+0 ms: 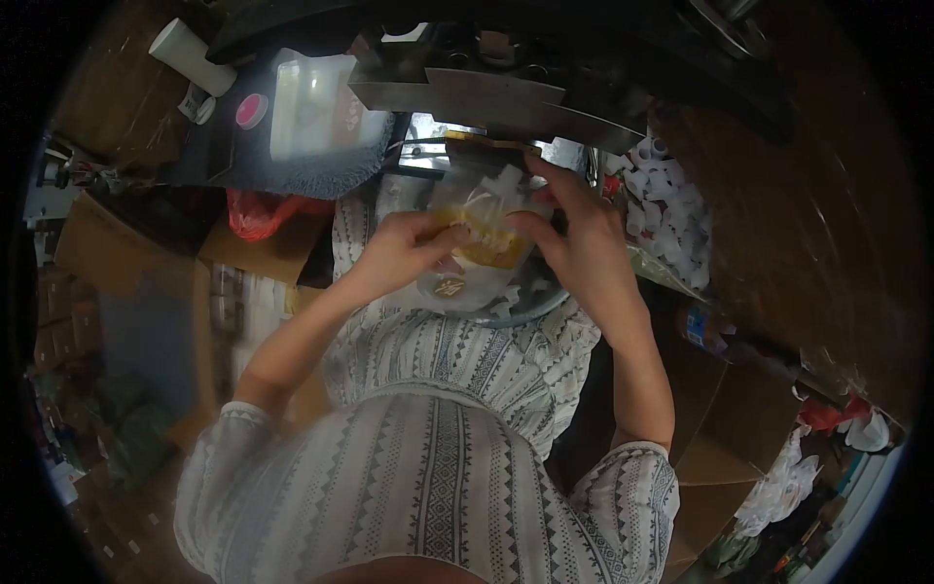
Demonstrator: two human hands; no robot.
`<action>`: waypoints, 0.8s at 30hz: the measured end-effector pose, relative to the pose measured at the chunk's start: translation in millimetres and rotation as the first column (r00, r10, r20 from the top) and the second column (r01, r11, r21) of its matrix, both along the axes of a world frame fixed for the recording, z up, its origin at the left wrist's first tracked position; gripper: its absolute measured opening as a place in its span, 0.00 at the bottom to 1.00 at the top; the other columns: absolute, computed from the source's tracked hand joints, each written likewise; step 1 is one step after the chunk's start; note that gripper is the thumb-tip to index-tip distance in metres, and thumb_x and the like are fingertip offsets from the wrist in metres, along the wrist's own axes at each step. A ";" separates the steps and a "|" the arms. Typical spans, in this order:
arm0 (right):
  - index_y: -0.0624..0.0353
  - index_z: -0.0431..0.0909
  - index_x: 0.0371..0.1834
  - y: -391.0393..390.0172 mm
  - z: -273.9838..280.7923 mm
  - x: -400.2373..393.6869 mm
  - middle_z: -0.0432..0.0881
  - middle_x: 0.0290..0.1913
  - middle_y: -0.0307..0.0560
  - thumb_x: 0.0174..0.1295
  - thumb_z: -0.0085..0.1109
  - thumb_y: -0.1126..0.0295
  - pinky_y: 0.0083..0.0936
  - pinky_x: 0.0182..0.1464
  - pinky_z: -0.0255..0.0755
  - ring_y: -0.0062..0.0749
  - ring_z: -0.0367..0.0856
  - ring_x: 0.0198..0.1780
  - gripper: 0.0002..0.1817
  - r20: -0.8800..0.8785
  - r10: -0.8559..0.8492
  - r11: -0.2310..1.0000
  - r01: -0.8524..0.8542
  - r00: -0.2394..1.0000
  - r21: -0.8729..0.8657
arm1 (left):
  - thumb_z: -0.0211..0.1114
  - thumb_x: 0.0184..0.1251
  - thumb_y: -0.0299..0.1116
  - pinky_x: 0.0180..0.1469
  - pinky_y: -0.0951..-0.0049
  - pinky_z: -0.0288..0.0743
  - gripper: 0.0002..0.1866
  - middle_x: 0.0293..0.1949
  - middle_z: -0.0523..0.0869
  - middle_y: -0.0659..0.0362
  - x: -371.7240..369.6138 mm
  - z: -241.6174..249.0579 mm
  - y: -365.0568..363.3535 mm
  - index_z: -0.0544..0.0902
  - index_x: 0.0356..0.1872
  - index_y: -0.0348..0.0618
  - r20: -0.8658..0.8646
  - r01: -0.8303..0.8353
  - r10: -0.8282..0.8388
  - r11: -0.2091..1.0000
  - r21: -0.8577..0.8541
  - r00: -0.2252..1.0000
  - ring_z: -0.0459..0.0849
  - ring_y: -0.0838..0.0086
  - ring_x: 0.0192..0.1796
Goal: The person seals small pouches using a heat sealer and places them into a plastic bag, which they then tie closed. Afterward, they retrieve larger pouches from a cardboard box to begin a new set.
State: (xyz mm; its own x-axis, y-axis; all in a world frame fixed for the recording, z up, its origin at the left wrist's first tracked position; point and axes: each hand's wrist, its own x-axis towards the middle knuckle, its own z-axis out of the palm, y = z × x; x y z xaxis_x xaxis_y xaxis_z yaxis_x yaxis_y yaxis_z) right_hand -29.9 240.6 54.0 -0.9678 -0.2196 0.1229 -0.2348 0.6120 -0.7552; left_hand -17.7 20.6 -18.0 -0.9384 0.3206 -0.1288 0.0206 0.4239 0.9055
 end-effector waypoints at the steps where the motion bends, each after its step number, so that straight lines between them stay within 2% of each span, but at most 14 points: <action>1: 0.59 0.79 0.52 3.4 -0.9 -0.4 0.83 0.47 0.46 0.52 0.68 0.73 0.27 0.46 0.76 0.31 0.82 0.44 0.22 -0.003 -0.001 1.000 0.001 1.000 0.000 | 0.62 0.66 0.37 0.26 0.69 0.70 0.13 0.23 0.82 0.54 -8.1 -1.9 1.9 0.83 0.32 0.35 0.221 -0.067 0.055 0.997 0.050 0.974 0.81 0.69 0.23; 3: 0.58 0.78 0.54 11.8 -4.4 0.3 0.83 0.47 0.46 0.52 0.69 0.71 0.28 0.47 0.75 0.33 0.82 0.45 0.23 -0.028 -0.100 0.995 0.100 0.995 0.010 | 0.63 0.66 0.38 0.26 0.72 0.70 0.14 0.23 0.83 0.55 -24.6 5.7 5.7 0.83 0.32 0.35 0.275 -0.114 0.075 0.985 0.128 0.958 0.80 0.75 0.22; 7: 0.57 0.80 0.50 24.3 9.7 9.8 0.84 0.43 0.48 0.54 0.66 0.71 0.28 0.45 0.75 0.34 0.83 0.43 0.19 -0.053 -0.056 0.991 0.062 0.997 0.120 | 0.64 0.66 0.42 0.26 0.81 0.70 0.16 0.27 0.85 0.59 -38.8 11.8 16.9 0.84 0.35 0.35 0.485 -0.330 0.123 0.869 0.368 0.866 0.78 0.84 0.24; 9: 0.58 0.81 0.46 34.9 13.0 9.0 0.84 0.40 0.51 0.56 0.62 0.73 0.30 0.43 0.75 0.40 0.84 0.40 0.14 -0.153 -0.309 0.866 0.344 0.939 0.363 | 0.65 0.65 0.42 0.29 0.80 0.73 0.18 0.28 0.85 0.58 -33.6 7.2 16.1 0.83 0.36 0.33 0.469 -0.348 0.140 0.851 0.393 0.872 0.81 0.80 0.26; 10: 0.58 0.81 0.46 45.3 0.5 6.2 0.84 0.40 0.51 0.56 0.62 0.73 0.30 0.43 0.75 0.40 0.84 0.40 0.14 -0.150 -0.310 0.866 0.344 0.939 0.362 | 0.65 0.64 0.43 0.31 0.78 0.75 0.20 0.29 0.85 0.57 -30.9 5.5 15.5 0.82 0.37 0.30 0.453 -0.363 0.155 0.833 0.418 0.878 0.83 0.76 0.28; 11: 0.59 0.81 0.45 59.1 -21.4 0.2 0.84 0.38 0.53 0.56 0.61 0.74 0.32 0.42 0.75 0.44 0.84 0.39 0.12 -0.170 -0.280 0.776 0.327 0.945 0.539 | 0.65 0.64 0.43 0.31 0.78 0.75 0.20 0.29 0.85 0.57 -31.8 7.9 8.3 0.82 0.37 0.30 0.454 -0.362 0.155 0.834 0.416 0.877 0.83 0.76 0.28; 12: 0.60 0.81 0.43 68.8 -32.6 -7.1 0.84 0.36 0.54 0.56 0.59 0.75 0.33 0.41 0.75 0.47 0.84 0.37 0.11 -0.190 -0.247 0.653 0.308 0.950 0.692 | 0.65 0.64 0.43 0.39 0.73 0.76 0.22 0.34 0.85 0.53 -38.2 13.3 -8.0 0.80 0.42 0.28 0.176 -0.315 0.283 0.929 0.196 0.943 0.83 0.69 0.36; 13: 0.60 0.81 0.43 73.3 -31.0 -14.0 0.84 0.36 0.54 0.56 0.59 0.75 0.33 0.41 0.75 0.47 0.84 0.37 0.11 -0.198 -0.245 0.653 0.312 0.949 0.690 | 0.65 0.64 0.43 0.46 0.68 0.77 0.24 0.40 0.84 0.49 -46.9 16.9 -26.6 0.78 0.46 0.26 -0.138 -0.326 0.318 0.944 -0.044 0.938 0.84 0.61 0.44; 15: 0.61 0.80 0.44 76.9 -28.5 -16.6 0.83 0.37 0.57 0.55 0.57 0.78 0.35 0.41 0.74 0.51 0.83 0.39 0.13 0.003 -0.185 0.869 0.163 0.983 0.468 | 0.65 0.63 0.44 0.59 0.60 0.68 0.29 0.51 0.78 0.42 -70.9 3.7 -74.5 0.72 0.58 0.31 -0.778 -0.553 0.112 0.765 -0.330 0.619 0.75 0.51 0.57; 16: 0.61 0.80 0.44 77.4 -27.0 -16.3 0.83 0.37 0.57 0.55 0.57 0.78 0.35 0.41 0.74 0.51 0.83 0.39 0.13 0.001 -0.184 0.870 0.162 0.983 0.466 | 0.66 0.61 0.42 0.64 0.59 0.61 0.32 0.59 0.72 0.42 -65.5 -6.5 -80.9 0.68 0.64 0.39 -0.597 -0.484 0.028 0.615 -0.623 0.802 0.68 0.48 0.63; 19: 0.61 0.80 0.45 76.0 -14.9 -16.2 0.84 0.38 0.54 0.56 0.57 0.79 0.32 0.40 0.74 0.44 0.84 0.39 0.13 0.079 -0.191 0.911 0.147 0.978 0.385 | 0.67 0.59 0.38 0.62 0.56 0.63 0.29 0.58 0.74 0.46 -24.6 -13.0 -81.1 0.70 0.62 0.42 -0.662 -0.429 -0.087 0.698 -0.573 0.744 0.69 0.48 0.62; 20: 0.61 0.80 0.45 71.9 -5.3 -10.1 0.85 0.38 0.52 0.57 0.57 0.79 0.29 0.40 0.74 0.39 0.84 0.38 0.13 0.096 -0.203 0.942 0.168 0.974 0.290 | 0.66 0.58 0.31 0.53 0.59 0.70 0.20 0.50 0.79 0.50 -18.1 -4.5 -86.5 0.77 0.53 0.42 -0.660 -0.483 -0.011 0.672 -0.561 0.752 0.77 0.53 0.52; 22: 0.61 0.81 0.46 57.3 7.5 -3.8 0.85 0.38 0.49 0.58 0.57 0.79 0.27 0.40 0.75 0.34 0.84 0.38 0.12 0.116 -0.211 0.963 0.185 0.971 0.197 | 0.65 0.58 0.29 0.46 0.61 0.72 0.14 0.44 0.80 0.52 -1.3 2.6 -96.2 0.79 0.47 0.42 -0.613 -0.498 0.107 0.699 -0.514 0.783 0.79 0.55 0.45; 24: 0.61 0.81 0.46 31.0 14.3 0.1 0.85 0.39 0.44 0.59 0.59 0.78 0.23 0.40 0.75 0.27 0.83 0.37 0.12 0.141 -0.056 0.992 0.071 0.989 -0.104 | 0.64 0.59 0.27 0.39 0.64 0.74 0.09 0.38 0.81 0.55 13.2 12.5 -91.7 0.81 0.42 0.43 -0.560 -0.526 0.225 0.713 -0.463 0.798 0.81 0.58 0.37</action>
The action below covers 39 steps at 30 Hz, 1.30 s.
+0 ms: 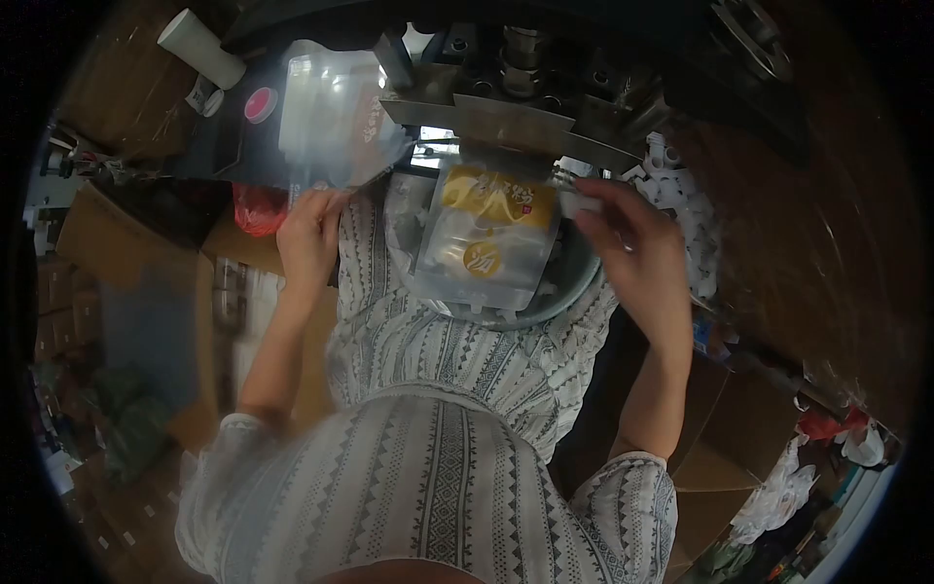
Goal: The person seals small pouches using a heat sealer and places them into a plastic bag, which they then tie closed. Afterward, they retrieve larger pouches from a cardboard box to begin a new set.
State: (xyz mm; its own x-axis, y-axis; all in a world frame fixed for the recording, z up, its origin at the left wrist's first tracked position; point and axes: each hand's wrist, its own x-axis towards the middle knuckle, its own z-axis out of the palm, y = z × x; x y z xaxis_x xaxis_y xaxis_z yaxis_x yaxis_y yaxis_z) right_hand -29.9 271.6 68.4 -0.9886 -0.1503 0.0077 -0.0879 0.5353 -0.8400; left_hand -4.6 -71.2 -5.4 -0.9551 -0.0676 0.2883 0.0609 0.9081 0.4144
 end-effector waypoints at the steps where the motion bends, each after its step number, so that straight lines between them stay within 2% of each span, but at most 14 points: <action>1: 0.61 0.81 0.46 -17.8 1.7 1.2 0.85 0.39 0.44 0.59 0.59 0.78 0.23 0.40 0.75 0.27 0.83 0.37 0.12 -0.002 0.001 1.000 -0.001 1.000 -0.002 | 0.64 0.59 0.26 0.34 0.66 0.74 0.07 0.34 0.81 0.55 4.2 7.4 11.8 0.82 0.38 0.43 -0.138 0.019 -0.021 1.000 -0.013 0.990 0.80 0.58 0.33; 4: 0.63 0.80 0.44 -61.5 5.5 -0.1 0.82 0.34 0.49 0.57 0.61 0.76 0.26 0.38 0.75 0.36 0.82 0.33 0.11 -0.176 0.156 0.986 -0.162 0.972 -0.023 | 0.64 0.58 0.25 0.31 0.67 0.74 0.04 0.31 0.81 0.55 16.0 35.6 29.9 0.82 0.35 0.42 -0.218 0.057 -0.049 0.998 0.028 0.975 0.81 0.59 0.30; 6: 0.61 0.81 0.45 -72.6 5.4 -1.5 0.84 0.41 0.47 0.57 0.63 0.75 0.23 0.41 0.76 0.31 0.83 0.38 0.12 -0.383 0.288 0.953 -0.226 0.878 0.200 | 0.64 0.58 0.25 0.31 0.66 0.74 0.05 0.31 0.81 0.55 19.5 44.2 36.1 0.82 0.35 0.42 -0.160 0.071 -0.057 0.994 0.089 0.985 0.82 0.59 0.31; 8: 0.61 0.81 0.45 -72.1 4.5 -2.1 0.84 0.40 0.47 0.57 0.63 0.75 0.23 0.41 0.76 0.32 0.84 0.38 0.12 -0.385 0.332 0.943 -0.287 0.861 0.170 | 0.65 0.57 0.26 0.31 0.67 0.74 0.04 0.32 0.81 0.55 20.3 45.3 43.8 0.82 0.35 0.42 -0.180 0.352 -0.332 0.931 0.096 0.926 0.82 0.59 0.31; 11: 0.61 0.81 0.45 -63.4 2.0 -2.3 0.84 0.39 0.48 0.57 0.63 0.75 0.23 0.40 0.76 0.32 0.84 0.39 0.12 -0.242 0.365 0.930 -0.362 0.899 0.059 | 0.65 0.58 0.28 0.31 0.67 0.74 0.05 0.32 0.82 0.53 19.0 27.1 60.1 0.83 0.34 0.40 -0.027 0.451 -0.460 0.854 0.258 0.887 0.82 0.57 0.30; 13: 0.62 0.81 0.45 -54.9 -0.4 -2.9 0.84 0.38 0.48 0.57 0.62 0.76 0.23 0.40 0.76 0.32 0.84 0.39 0.11 -0.090 0.357 0.933 -0.360 0.930 -0.022 | 0.65 0.58 0.29 0.31 0.66 0.74 0.05 0.32 0.83 0.52 9.9 20.0 72.6 0.83 0.33 0.38 0.020 0.448 -0.487 0.818 0.361 0.873 0.82 0.57 0.30; 18: 0.62 0.81 0.43 -29.3 2.5 -2.0 0.84 0.38 0.48 0.57 0.62 0.76 0.24 0.39 0.76 0.33 0.84 0.37 0.10 -0.271 0.084 0.988 -0.045 0.959 0.146 | 0.64 0.60 0.31 0.32 0.63 0.75 0.08 0.31 0.83 0.51 -2.9 22.4 87.6 0.84 0.32 0.36 0.105 0.395 -0.489 0.798 0.455 0.866 0.82 0.56 0.30; 25: 0.62 0.81 0.43 -35.0 4.6 7.5 0.83 0.38 0.49 0.55 0.64 0.76 0.28 0.38 0.76 0.37 0.84 0.36 0.11 -0.286 0.329 0.912 -0.223 0.900 0.345 | 0.64 0.60 0.31 0.31 0.64 0.75 0.07 0.30 0.83 0.51 2.9 14.5 88.4 0.83 0.34 0.37 -0.031 0.471 -0.484 0.832 0.293 0.875 0.82 0.56 0.30; 27: 0.63 0.81 0.42 -38.2 2.0 2.8 0.84 0.40 0.49 0.56 0.64 0.75 0.28 0.39 0.76 0.37 0.84 0.37 0.10 -0.155 0.276 0.957 -0.256 0.949 0.137 | 0.64 0.61 0.31 0.30 0.65 0.75 0.07 0.29 0.83 0.52 1.7 10.3 89.2 0.83 0.33 0.37 -0.044 0.493 -0.504 0.819 0.291 0.863 0.82 0.56 0.30; 30: 0.62 0.80 0.44 -36.9 -9.0 -2.6 0.84 0.42 0.51 0.57 0.63 0.74 0.29 0.40 0.76 0.37 0.85 0.38 0.12 -0.163 0.087 0.996 -0.081 0.983 0.045 | 0.63 0.63 0.32 0.29 0.68 0.76 0.08 0.27 0.83 0.52 -10.1 0.1 92.5 0.83 0.33 0.36 0.062 0.455 -0.530 0.777 0.435 0.846 0.83 0.62 0.28; 32: 0.62 0.80 0.45 -29.2 -7.3 -2.3 0.84 0.42 0.52 0.58 0.63 0.72 0.28 0.40 0.76 0.37 0.85 0.39 0.12 -0.184 0.055 0.993 -0.035 0.981 0.108 | 0.62 0.66 0.34 0.29 0.74 0.76 0.11 0.26 0.84 0.55 -26.9 -10.7 96.2 0.83 0.33 0.34 0.400 -0.062 -0.495 0.567 0.821 0.771 0.83 0.73 0.28; 33: 0.62 0.79 0.46 -23.9 -6.2 -1.9 0.84 0.42 0.53 0.59 0.62 0.71 0.27 0.41 0.76 0.38 0.85 0.40 0.13 -0.204 0.017 0.986 0.018 0.979 0.168 | 0.62 0.66 0.34 0.29 0.74 0.76 0.11 0.26 0.84 0.55 -37.1 -11.0 97.9 0.83 0.33 0.34 0.400 -0.063 -0.495 0.566 0.822 0.771 0.83 0.73 0.28; 36: 0.64 0.77 0.44 -10.0 -0.8 -1.9 0.82 0.41 0.55 0.60 0.59 0.72 0.35 0.40 0.76 0.48 0.83 0.39 0.11 -0.088 -0.074 0.907 0.104 0.993 0.409 | 0.63 0.68 0.37 0.30 0.82 0.75 0.14 0.30 0.84 0.59 -53.8 1.4 108.7 0.82 0.39 0.33 0.386 -0.334 -0.486 0.195 0.922 0.784 0.82 0.82 0.31; 39: 0.65 0.76 0.41 13.4 -38.0 -26.8 0.79 0.44 0.58 0.59 0.56 0.74 0.40 0.43 0.75 0.52 0.80 0.43 0.09 -0.431 0.029 0.764 0.258 0.902 0.591 | 0.62 0.68 0.38 0.32 0.75 0.78 0.15 0.30 0.84 0.56 -52.8 -3.7 105.8 0.82 0.41 0.32 0.415 -0.272 -0.463 0.346 0.898 0.783 0.83 0.74 0.29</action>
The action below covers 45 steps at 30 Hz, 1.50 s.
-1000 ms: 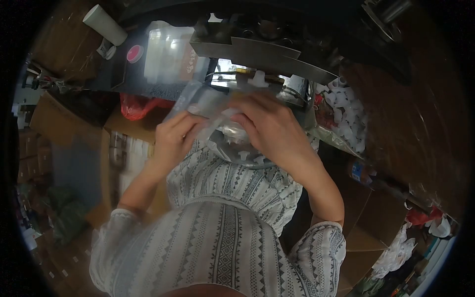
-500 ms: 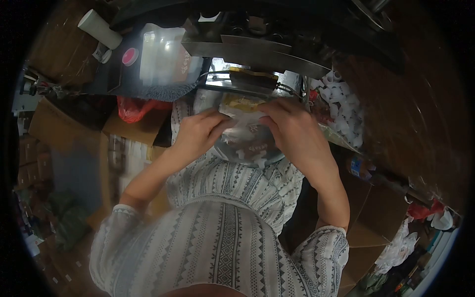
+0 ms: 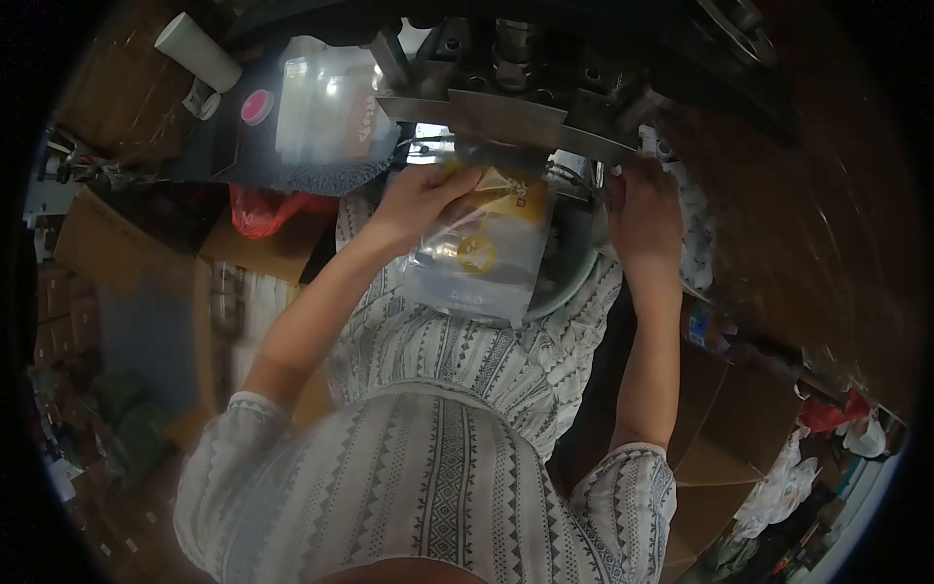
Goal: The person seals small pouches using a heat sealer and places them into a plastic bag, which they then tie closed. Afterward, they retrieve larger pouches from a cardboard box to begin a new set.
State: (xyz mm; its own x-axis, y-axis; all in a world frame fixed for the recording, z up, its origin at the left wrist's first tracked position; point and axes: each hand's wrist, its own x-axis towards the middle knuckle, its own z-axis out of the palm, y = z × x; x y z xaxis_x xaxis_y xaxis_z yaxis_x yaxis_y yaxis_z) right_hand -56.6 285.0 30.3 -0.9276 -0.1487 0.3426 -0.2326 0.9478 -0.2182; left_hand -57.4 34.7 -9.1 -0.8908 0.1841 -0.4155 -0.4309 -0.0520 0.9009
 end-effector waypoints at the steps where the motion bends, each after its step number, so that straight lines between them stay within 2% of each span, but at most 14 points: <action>1: 0.65 0.76 0.41 5.6 -9.6 -5.3 0.79 0.44 0.58 0.59 0.56 0.74 0.40 0.43 0.75 0.52 0.80 0.43 0.09 0.003 0.002 1.000 -0.002 1.000 -0.002 | 0.62 0.68 0.38 0.32 0.75 0.78 0.15 0.30 0.84 0.56 -0.1 -2.6 -7.3 0.82 0.41 0.32 0.003 -0.002 0.002 1.000 -0.002 1.000 0.83 0.74 0.29; 4: 0.66 0.75 0.40 15.3 -20.1 -17.3 0.75 0.46 0.60 0.59 0.53 0.76 0.43 0.45 0.73 0.55 0.78 0.46 0.08 0.096 0.044 0.997 -0.037 0.994 -0.064 | 0.63 0.66 0.38 0.45 0.66 0.78 0.17 0.39 0.83 0.49 -11.2 -9.2 -54.5 0.79 0.47 0.33 -0.397 -0.188 -0.002 0.878 -0.440 0.918 0.84 0.62 0.40; 5: 0.66 0.75 0.40 16.9 -19.9 -17.7 0.75 0.46 0.60 0.59 0.53 0.75 0.43 0.46 0.73 0.56 0.78 0.45 0.08 0.112 0.041 0.998 -0.035 0.993 -0.061 | 0.64 0.65 0.38 0.50 0.62 0.75 0.18 0.45 0.81 0.48 -14.3 -11.9 -74.9 0.78 0.50 0.36 -0.619 -0.438 -0.217 0.535 -0.722 0.755 0.81 0.57 0.46; 6: 0.66 0.75 0.40 17.2 -19.7 -18.3 0.75 0.46 0.60 0.59 0.52 0.75 0.44 0.46 0.73 0.57 0.78 0.45 0.08 0.127 0.041 0.998 -0.033 0.991 -0.059 | 0.64 0.63 0.39 0.55 0.58 0.71 0.20 0.51 0.79 0.46 -15.0 -15.4 -85.9 0.76 0.53 0.40 -0.643 -0.705 -0.513 0.099 -0.703 0.569 0.78 0.53 0.52; 7: 0.66 0.75 0.40 16.0 -20.7 -20.2 0.75 0.46 0.60 0.59 0.52 0.75 0.44 0.46 0.73 0.57 0.78 0.45 0.08 0.125 0.044 0.997 -0.037 0.991 -0.062 | 0.64 0.63 0.39 0.55 0.58 0.71 0.20 0.51 0.79 0.46 -5.0 -22.6 -87.2 0.76 0.53 0.40 -0.643 -0.706 -0.513 0.096 -0.702 0.569 0.78 0.53 0.52; 9: 0.65 0.76 0.39 10.7 -22.0 -22.6 0.77 0.43 0.59 0.59 0.52 0.75 0.43 0.45 0.74 0.56 0.79 0.42 0.08 0.107 -0.059 0.998 0.056 0.993 0.025 | 0.66 0.60 0.39 0.57 0.55 0.67 0.26 0.58 0.73 0.49 19.2 -30.0 -86.9 0.72 0.59 0.45 -0.569 -0.554 -0.553 0.217 -0.804 0.609 0.71 0.52 0.59; 13: 0.64 0.77 0.37 6.7 -11.6 -13.7 0.78 0.41 0.58 0.57 0.54 0.74 0.43 0.43 0.75 0.55 0.80 0.40 0.07 0.121 -0.081 0.990 0.065 0.989 0.127 | 0.63 0.62 0.33 0.41 0.61 0.73 0.08 0.39 0.83 0.51 32.0 -7.0 -109.5 0.82 0.40 0.43 -0.545 -0.472 -0.337 0.279 -0.836 0.767 0.81 0.54 0.42; 19: 0.62 0.78 0.37 15.0 -15.8 -15.6 0.81 0.40 0.59 0.57 0.55 0.74 0.41 0.42 0.76 0.52 0.82 0.39 0.07 0.090 0.013 0.996 -0.020 0.996 0.083 | 0.62 0.63 0.31 0.31 0.63 0.72 0.05 0.30 0.82 0.52 52.8 14.2 -89.9 0.82 0.35 0.42 -0.659 -0.565 -0.276 0.350 -0.747 0.700 0.81 0.54 0.31; 25: 0.62 0.78 0.48 -18.2 45.1 28.1 0.83 0.42 0.53 0.56 0.61 0.77 0.30 0.42 0.76 0.43 0.83 0.38 0.15 0.303 0.146 0.789 0.074 0.942 -0.610 | 0.64 0.57 0.24 0.32 0.66 0.74 0.05 0.30 0.83 0.54 67.3 31.9 -70.4 0.82 0.35 0.41 -0.712 -0.563 -0.240 0.469 -0.680 0.660 0.82 0.57 0.31; 30: 0.63 0.80 0.43 -60.7 48.2 31.2 0.84 0.42 0.47 0.58 0.59 0.79 0.28 0.42 0.76 0.40 0.83 0.39 0.10 -0.047 0.487 0.801 -0.467 0.872 -0.376 | 0.64 0.54 0.22 0.32 0.66 0.75 0.07 0.31 0.84 0.54 69.7 44.4 -55.5 0.82 0.34 0.41 -0.720 -0.477 -0.335 0.570 -0.669 0.608 0.83 0.57 0.31; 33: 0.62 0.81 0.43 -65.2 47.2 33.0 0.84 0.42 0.47 0.59 0.59 0.79 0.29 0.43 0.77 0.38 0.83 0.40 0.09 0.032 0.606 0.706 -0.519 0.795 -0.481 | 0.64 0.55 0.23 0.32 0.66 0.75 0.06 0.30 0.84 0.54 72.2 38.6 -51.3 0.83 0.35 0.41 -0.705 -0.354 -0.403 0.655 -0.668 0.584 0.83 0.57 0.31; 38: 0.62 0.80 0.46 -56.3 34.3 26.8 0.84 0.40 0.48 0.58 0.60 0.77 0.29 0.42 0.76 0.38 0.83 0.39 0.12 0.145 0.445 0.751 -0.281 0.884 -0.598 | 0.63 0.62 0.28 0.32 0.67 0.75 0.06 0.31 0.84 0.54 62.1 15.1 -30.7 0.83 0.37 0.38 -0.584 -0.076 -0.444 0.749 -0.659 0.679 0.84 0.64 0.30; 40: 0.62 0.79 0.47 -46.2 35.0 25.4 0.84 0.39 0.48 0.58 0.61 0.76 0.29 0.41 0.76 0.38 0.83 0.38 0.13 0.222 0.349 0.757 -0.134 0.911 -0.639 | 0.63 0.66 0.34 0.30 0.71 0.75 0.11 0.31 0.85 0.54 45.9 0.7 -19.8 0.83 0.38 0.35 -0.168 0.112 -0.178 0.932 -0.345 0.970 0.84 0.74 0.28; 45: 0.60 0.79 0.46 -3.5 26.9 26.0 0.82 0.38 0.54 0.55 0.60 0.76 0.36 0.42 0.75 0.47 0.82 0.39 0.14 0.171 0.009 0.990 0.015 0.985 -0.137 | 0.63 0.68 0.38 0.30 0.79 0.74 0.15 0.28 0.83 0.59 9.8 5.7 0.1 0.82 0.38 0.32 0.037 -0.017 0.016 0.999 0.028 0.999 0.79 0.83 0.27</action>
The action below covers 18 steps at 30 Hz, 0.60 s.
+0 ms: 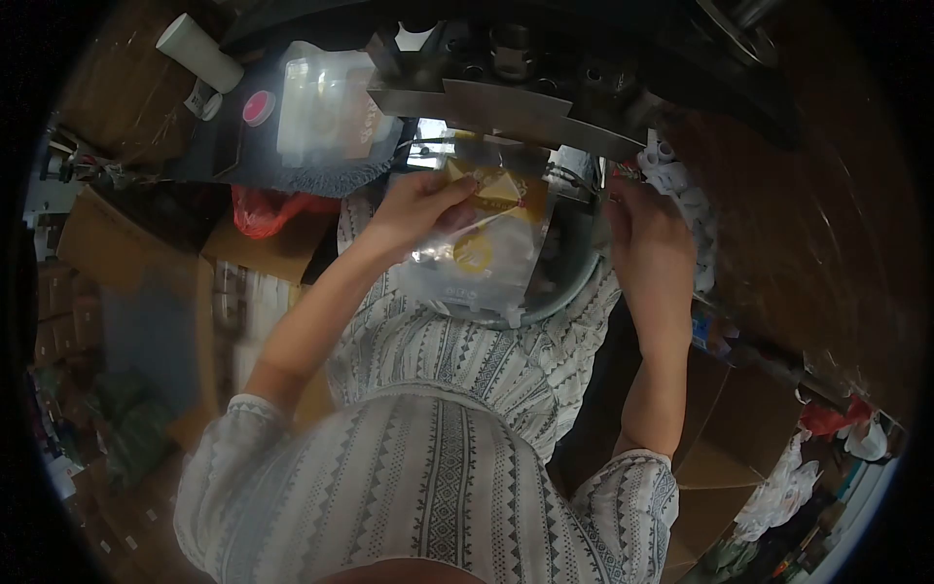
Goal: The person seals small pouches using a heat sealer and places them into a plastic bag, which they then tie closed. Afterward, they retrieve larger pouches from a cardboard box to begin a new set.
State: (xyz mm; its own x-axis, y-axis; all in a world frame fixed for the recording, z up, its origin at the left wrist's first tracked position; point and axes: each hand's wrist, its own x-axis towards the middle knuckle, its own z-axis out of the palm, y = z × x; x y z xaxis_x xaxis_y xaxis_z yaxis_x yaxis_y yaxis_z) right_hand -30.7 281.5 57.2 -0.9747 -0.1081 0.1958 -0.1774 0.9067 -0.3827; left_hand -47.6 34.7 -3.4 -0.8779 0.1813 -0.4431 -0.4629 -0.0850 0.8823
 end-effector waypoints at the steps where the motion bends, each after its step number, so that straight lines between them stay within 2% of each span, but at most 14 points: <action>1: 0.60 0.79 0.46 13.1 -13.7 -5.9 0.82 0.38 0.54 0.55 0.60 0.76 0.36 0.42 0.75 0.47 0.82 0.39 0.14 0.001 0.000 1.000 0.000 1.000 0.001 | 0.62 0.69 0.39 0.31 0.82 0.73 0.15 0.26 0.81 0.63 -1.0 1.5 1.3 0.82 0.38 0.33 0.048 -0.012 0.010 0.999 0.035 0.999 0.76 0.85 0.27; 2: 0.60 0.78 0.44 26.6 -33.9 -15.2 0.82 0.38 0.55 0.54 0.59 0.78 0.39 0.42 0.74 0.50 0.81 0.41 0.13 -0.026 -0.011 0.991 0.014 1.000 0.131 | 0.62 0.69 0.39 0.31 0.82 0.73 0.15 0.26 0.81 0.63 -0.1 1.1 -0.3 0.82 0.38 0.33 0.051 -0.009 0.007 0.999 0.034 0.999 0.76 0.85 0.27; 3: 0.61 0.78 0.43 28.0 -39.9 -20.1 0.81 0.37 0.56 0.53 0.57 0.79 0.42 0.42 0.73 0.54 0.80 0.43 0.13 -0.054 -0.018 0.966 0.031 0.998 0.258 | 0.64 0.67 0.39 0.35 0.79 0.74 0.15 0.29 0.82 0.60 1.2 1.3 -5.7 0.81 0.40 0.33 -0.050 0.059 -0.068 0.987 -0.153 0.996 0.79 0.81 0.30; 4: 0.61 0.78 0.43 30.2 -42.2 -22.7 0.81 0.37 0.56 0.53 0.57 0.79 0.42 0.42 0.73 0.54 0.80 0.43 0.13 -0.057 -0.015 0.966 0.029 0.998 0.257 | 0.65 0.66 0.38 0.39 0.76 0.75 0.16 0.32 0.84 0.57 1.0 2.2 -12.4 0.81 0.42 0.33 -0.141 0.099 -0.155 0.935 -0.339 0.978 0.81 0.77 0.34; 5: 0.61 0.78 0.42 30.5 -42.7 -25.9 0.81 0.38 0.56 0.52 0.56 0.79 0.44 0.43 0.73 0.55 0.79 0.44 0.12 -0.013 -0.035 0.980 0.037 0.999 0.196 | 0.65 0.66 0.38 0.39 0.76 0.75 0.16 0.32 0.84 0.57 -6.9 2.3 -25.0 0.81 0.42 0.33 -0.144 0.094 -0.150 0.935 -0.341 0.978 0.81 0.77 0.34; 6: 0.61 0.77 0.41 29.2 -42.8 -26.7 0.81 0.38 0.56 0.52 0.55 0.79 0.45 0.43 0.72 0.56 0.78 0.46 0.12 0.037 -0.055 0.990 0.050 0.998 0.133 | 0.66 0.63 0.40 0.44 0.72 0.75 0.18 0.38 0.83 0.53 -19.2 0.4 -42.4 0.80 0.45 0.33 -0.608 -0.333 -0.127 0.741 -0.583 0.784 0.81 0.69 0.41; 7: 0.61 0.77 0.41 29.4 -43.8 -28.8 0.81 0.38 0.56 0.52 0.55 0.79 0.45 0.43 0.72 0.56 0.78 0.46 0.12 0.042 -0.056 0.990 0.050 0.998 0.131 | 0.68 0.61 0.41 0.49 0.67 0.75 0.21 0.44 0.83 0.49 -23.9 -2.1 -56.6 0.79 0.47 0.34 -0.872 -0.751 -0.294 0.446 -0.487 0.390 0.82 0.61 0.48; 8: 0.61 0.77 0.41 30.7 -44.2 -32.4 0.80 0.39 0.57 0.54 0.54 0.79 0.45 0.43 0.72 0.55 0.78 0.46 0.11 0.067 -0.064 0.989 0.054 0.996 0.139 | 0.68 0.61 0.41 0.49 0.67 0.75 0.21 0.44 0.83 0.49 -19.0 -11.3 -66.0 0.79 0.47 0.34 -0.871 -0.749 -0.295 0.448 -0.489 0.392 0.82 0.61 0.48; 10: 0.61 0.77 0.42 27.1 -37.8 -34.9 0.80 0.41 0.59 0.55 0.53 0.79 0.46 0.44 0.72 0.55 0.79 0.46 0.11 0.083 -0.066 0.988 0.054 0.994 0.147 | 0.67 0.59 0.37 0.53 0.63 0.70 0.18 0.46 0.81 0.50 -7.5 -27.5 -81.7 0.79 0.48 0.38 -0.546 -0.716 -0.673 0.035 -0.698 0.499 0.77 0.55 0.53; 11: 0.62 0.76 0.43 19.4 -30.5 -31.0 0.80 0.41 0.60 0.57 0.51 0.80 0.45 0.44 0.72 0.55 0.79 0.45 0.11 0.095 -0.115 0.977 0.096 0.989 0.190 | 0.67 0.59 0.37 0.53 0.63 0.70 0.18 0.46 0.81 0.50 -4.4 -26.9 -90.8 0.79 0.48 0.38 -0.548 -0.721 -0.675 0.033 -0.692 0.495 0.77 0.55 0.53; 13: 0.62 0.75 0.45 18.9 -22.6 -16.7 0.80 0.42 0.61 0.58 0.49 0.80 0.44 0.44 0.72 0.56 0.78 0.45 0.12 0.119 -0.166 0.962 0.134 0.979 0.239 | 0.65 0.60 0.33 0.48 0.63 0.72 0.12 0.41 0.82 0.53 11.5 -19.5 -102.6 0.80 0.45 0.42 -0.566 -0.530 -0.476 0.224 -0.818 0.673 0.78 0.58 0.50; 15: 0.63 0.74 0.45 25.1 -15.0 -4.9 0.82 0.42 0.56 0.61 0.51 0.79 0.37 0.44 0.74 0.48 0.82 0.42 0.09 0.082 0.006 1.000 -0.006 0.997 0.004 | 0.63 0.61 0.29 0.42 0.64 0.74 0.08 0.36 0.83 0.54 26.7 -7.5 -106.1 0.82 0.41 0.43 -0.567 -0.505 -0.384 0.258 -0.824 0.729 0.81 0.57 0.42; 16: 0.63 0.74 0.45 20.4 -5.7 -2.5 0.82 0.42 0.56 0.61 0.51 0.79 0.37 0.44 0.74 0.48 0.82 0.42 0.09 0.079 0.010 1.000 -0.011 0.997 0.007 | 0.63 0.60 0.27 0.38 0.64 0.74 0.07 0.33 0.82 0.54 35.2 -0.9 -101.6 0.82 0.39 0.43 -0.623 -0.538 -0.334 0.317 -0.781 0.708 0.81 0.57 0.38; 18: 0.62 0.76 0.44 -4.2 11.0 4.7 0.82 0.40 0.51 0.60 0.57 0.76 0.28 0.41 0.77 0.40 0.85 0.41 0.09 0.178 0.149 0.837 -0.028 0.973 -0.547 | 0.64 0.59 0.26 0.34 0.65 0.74 0.05 0.31 0.82 0.54 48.6 11.1 -87.3 0.82 0.37 0.42 -0.671 -0.567 -0.280 0.372 -0.735 0.687 0.82 0.57 0.33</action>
